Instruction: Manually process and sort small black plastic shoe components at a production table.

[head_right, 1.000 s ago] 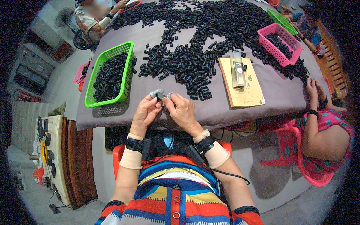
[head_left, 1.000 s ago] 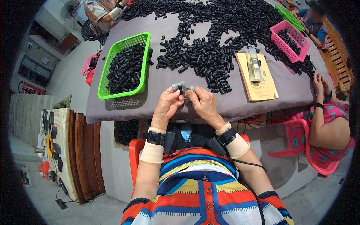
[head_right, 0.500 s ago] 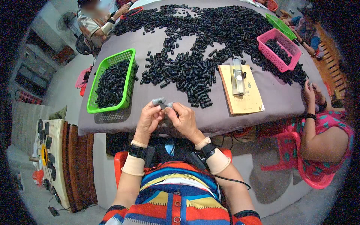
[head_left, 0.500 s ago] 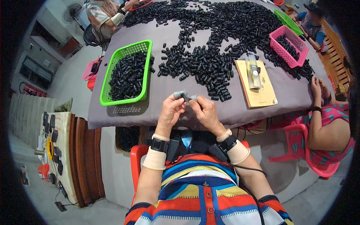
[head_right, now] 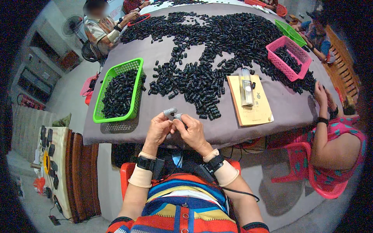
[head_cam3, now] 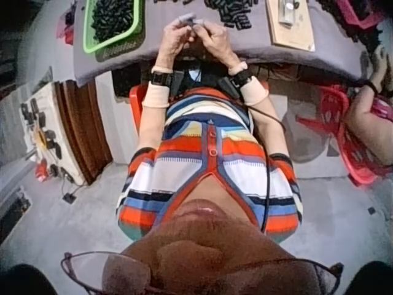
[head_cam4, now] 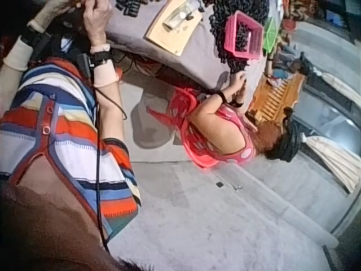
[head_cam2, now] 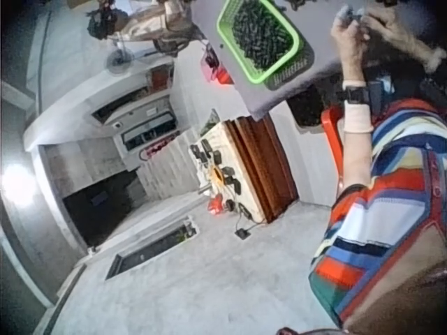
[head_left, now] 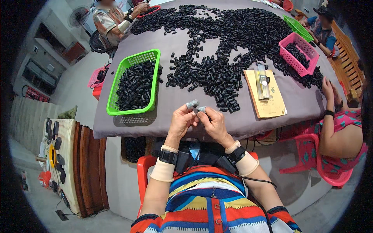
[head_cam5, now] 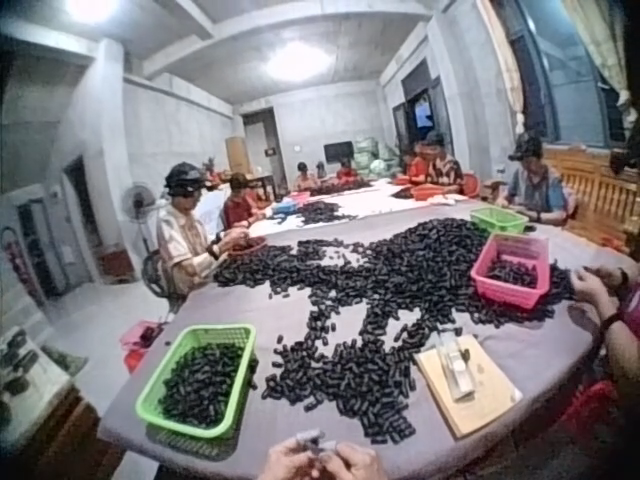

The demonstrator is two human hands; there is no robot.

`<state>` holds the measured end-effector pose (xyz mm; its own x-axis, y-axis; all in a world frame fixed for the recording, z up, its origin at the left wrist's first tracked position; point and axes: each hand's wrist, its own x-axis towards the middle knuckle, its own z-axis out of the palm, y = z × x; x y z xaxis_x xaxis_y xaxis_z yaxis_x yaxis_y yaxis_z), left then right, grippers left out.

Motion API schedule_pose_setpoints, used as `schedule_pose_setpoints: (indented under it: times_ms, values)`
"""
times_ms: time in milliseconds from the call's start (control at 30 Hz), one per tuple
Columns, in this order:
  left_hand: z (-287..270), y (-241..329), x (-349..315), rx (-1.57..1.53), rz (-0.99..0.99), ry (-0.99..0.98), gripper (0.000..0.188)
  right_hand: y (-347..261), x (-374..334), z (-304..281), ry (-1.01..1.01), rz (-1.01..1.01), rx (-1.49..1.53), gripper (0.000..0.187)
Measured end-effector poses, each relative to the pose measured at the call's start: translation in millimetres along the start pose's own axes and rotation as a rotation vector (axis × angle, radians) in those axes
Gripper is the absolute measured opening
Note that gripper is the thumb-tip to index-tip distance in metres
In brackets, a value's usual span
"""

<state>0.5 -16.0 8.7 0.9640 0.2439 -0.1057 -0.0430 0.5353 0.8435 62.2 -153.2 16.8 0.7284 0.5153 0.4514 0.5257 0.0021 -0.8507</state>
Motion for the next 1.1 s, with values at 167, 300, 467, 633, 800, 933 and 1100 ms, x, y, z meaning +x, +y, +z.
schedule_pose_setpoints:
  times_ms: [167,300,467,633,800,933,1100]
  values:
    - [2,1,0,-0.11,-0.044,0.051,0.025,1,0,3,0.04,-0.016,-0.055,0.022]
    - [-1,2,0,-0.05,-0.056,0.004,0.02,5,-1,3,0.035,0.012,-0.037,0.023]
    - [-5,7,-1,-0.083,-0.105,-0.055,0.018,9,-1,1,0.025,0.078,-0.001,0.03]
    - [-2,7,-1,-0.038,-0.111,-0.02,0.016,6,2,0,0.012,0.036,-0.025,0.029]
    - [-2,5,-2,-0.059,-0.069,0.009,0.015,11,3,2,0.09,0.212,0.239,0.03]
    - [-3,5,0,-0.124,-0.06,0.051,0.016,13,4,0,0.078,0.178,0.2,0.028]
    - [-11,2,-1,-0.167,-0.055,0.044,0.018,2,3,0,-0.013,0.042,-0.093,0.021]
